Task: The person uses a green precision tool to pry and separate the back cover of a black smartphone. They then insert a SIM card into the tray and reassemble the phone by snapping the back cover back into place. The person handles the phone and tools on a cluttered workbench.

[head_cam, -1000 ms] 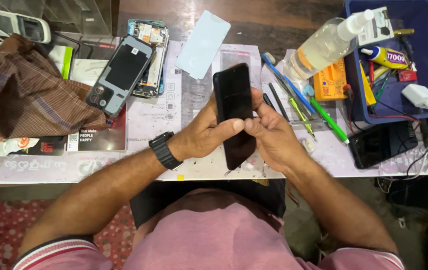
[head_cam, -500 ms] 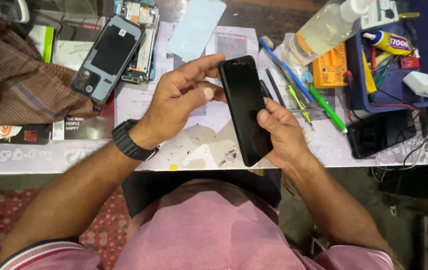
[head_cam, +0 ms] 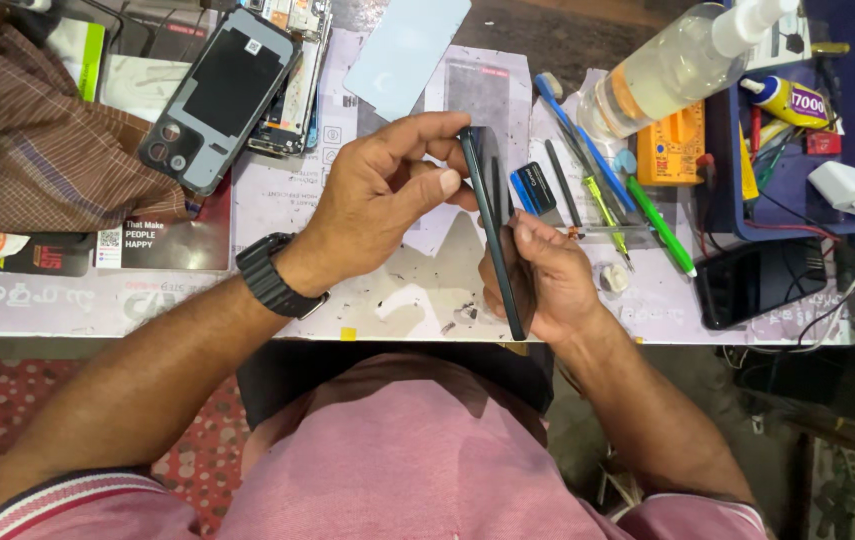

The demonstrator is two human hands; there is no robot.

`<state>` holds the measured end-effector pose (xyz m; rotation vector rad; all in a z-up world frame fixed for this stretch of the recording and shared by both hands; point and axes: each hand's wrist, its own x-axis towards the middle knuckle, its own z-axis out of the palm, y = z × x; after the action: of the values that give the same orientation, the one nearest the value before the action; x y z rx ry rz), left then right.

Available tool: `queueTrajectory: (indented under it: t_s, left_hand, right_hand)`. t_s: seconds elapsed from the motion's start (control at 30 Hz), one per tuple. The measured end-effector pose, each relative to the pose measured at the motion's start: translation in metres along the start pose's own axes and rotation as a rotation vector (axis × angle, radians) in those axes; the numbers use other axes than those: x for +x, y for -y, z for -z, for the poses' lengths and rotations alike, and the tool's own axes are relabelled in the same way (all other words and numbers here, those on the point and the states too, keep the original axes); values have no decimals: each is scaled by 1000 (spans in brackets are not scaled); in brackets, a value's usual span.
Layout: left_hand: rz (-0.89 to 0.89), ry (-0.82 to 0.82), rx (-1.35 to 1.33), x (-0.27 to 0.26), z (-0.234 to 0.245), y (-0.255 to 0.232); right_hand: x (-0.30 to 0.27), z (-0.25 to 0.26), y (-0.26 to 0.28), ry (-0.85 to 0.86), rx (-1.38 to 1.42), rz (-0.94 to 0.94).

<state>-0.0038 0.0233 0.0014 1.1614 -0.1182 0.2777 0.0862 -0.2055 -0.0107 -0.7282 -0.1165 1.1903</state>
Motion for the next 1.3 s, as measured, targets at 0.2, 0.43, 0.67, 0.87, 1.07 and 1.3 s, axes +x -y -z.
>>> queueTrajectory:
  t_s: [0.2, 0.43, 0.67, 0.87, 1.07, 1.3]
  left_hand:
    - [27, -113, 107, 6, 1, -2]
    - [36, -148, 170, 10, 1, -5]
    - [45, -172, 261, 14, -2, -6]
    - [61, -206, 304, 18, -4, -6]
    - [109, -299, 261, 25, -2, 0]
    - [132, -336, 208, 34, -1, 9]
  right_hand:
    - [5, -15, 1, -193, -185, 135]
    - [1, -4, -6, -137, -284, 299]
    - [-2, 4, -9, -165, -505, 418]
    - [-3, 5, -8, -134, -635, 491]
    - [1, 8, -7, -124, -694, 498]
    - [2, 8, -8, -168, -737, 497]
